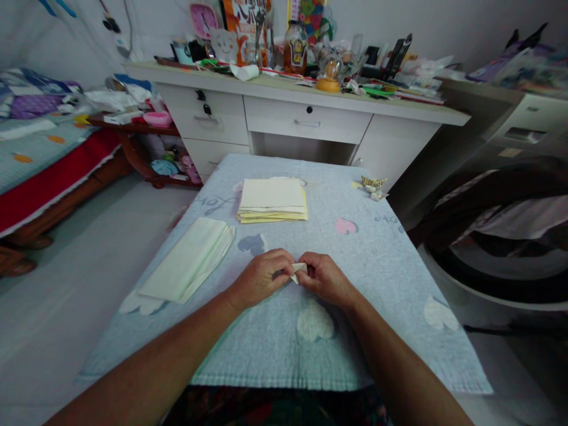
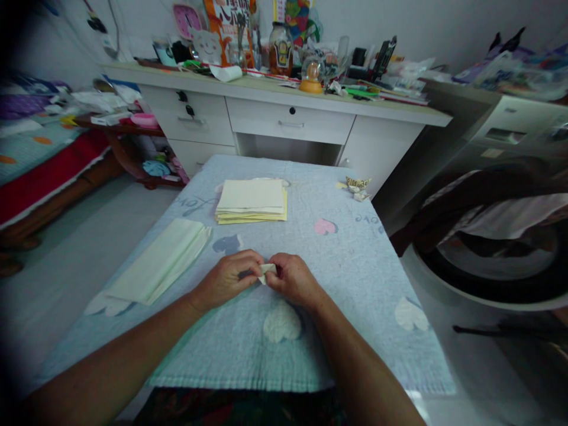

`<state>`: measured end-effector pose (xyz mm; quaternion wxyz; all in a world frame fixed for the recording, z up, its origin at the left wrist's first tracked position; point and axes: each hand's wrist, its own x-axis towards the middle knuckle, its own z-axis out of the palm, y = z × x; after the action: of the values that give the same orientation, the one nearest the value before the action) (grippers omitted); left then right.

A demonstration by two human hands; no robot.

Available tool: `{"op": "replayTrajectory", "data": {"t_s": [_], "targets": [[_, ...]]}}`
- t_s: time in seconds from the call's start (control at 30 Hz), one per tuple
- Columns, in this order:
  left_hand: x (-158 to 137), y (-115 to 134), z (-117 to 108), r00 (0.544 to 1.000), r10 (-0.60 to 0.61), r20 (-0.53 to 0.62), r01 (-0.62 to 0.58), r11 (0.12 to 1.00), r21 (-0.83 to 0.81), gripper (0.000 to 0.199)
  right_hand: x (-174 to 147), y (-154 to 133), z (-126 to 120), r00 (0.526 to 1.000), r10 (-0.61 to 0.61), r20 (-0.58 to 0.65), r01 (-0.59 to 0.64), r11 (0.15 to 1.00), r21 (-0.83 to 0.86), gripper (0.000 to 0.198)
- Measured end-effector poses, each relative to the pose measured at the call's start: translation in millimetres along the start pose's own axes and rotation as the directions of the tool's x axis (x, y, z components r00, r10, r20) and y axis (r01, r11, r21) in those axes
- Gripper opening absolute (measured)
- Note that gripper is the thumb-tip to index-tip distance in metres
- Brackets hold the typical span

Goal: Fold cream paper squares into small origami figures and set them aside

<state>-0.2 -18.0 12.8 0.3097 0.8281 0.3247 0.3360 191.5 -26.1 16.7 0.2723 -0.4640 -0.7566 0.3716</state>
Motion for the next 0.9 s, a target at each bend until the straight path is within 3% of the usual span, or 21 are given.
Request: {"op": "replayTrajectory", "data": {"t_s": [0.3,0.4,0.57,0.7,0.9], "targets": [[1.1,-0.8,0.4,0.999,-0.049,-0.011,0.048,0.997,-0.061,0.012,0.5,0.6,-0.4,1.000,0.015,-0.005,-0.015,1.000,-0.009,0.007],[2.0,-2.6,1.0,0.994,-0.105,-0.034,0.101,0.990,-0.102,0.009,0.5,4.1,0.8,0.998,0.054,-0.023,-0.051,0.992,0.111,0.006],[3.0,-5.1,2.1,0.972,-0.224,-0.065,0.211,0.964,-0.162,0.009,-0.8,8.5,3.2,0.996,0.059,-0.061,-0.033,0.934,0.356,0.023],[3.5,-6.4,1.9,0.942,-0.324,-0.087,0.302,0.932,-0.201,0.010,-2.5,5.4,0.5,0.999,0.036,-0.041,-0.018,0.929,0.370,0.020],[3.0,-9.6,1.5,0.933,-0.355,-0.066,0.326,0.907,-0.268,0.011,-1.3,6.3,0.9,0.998,0.047,-0.052,-0.023,0.916,0.400,0.016]]}}
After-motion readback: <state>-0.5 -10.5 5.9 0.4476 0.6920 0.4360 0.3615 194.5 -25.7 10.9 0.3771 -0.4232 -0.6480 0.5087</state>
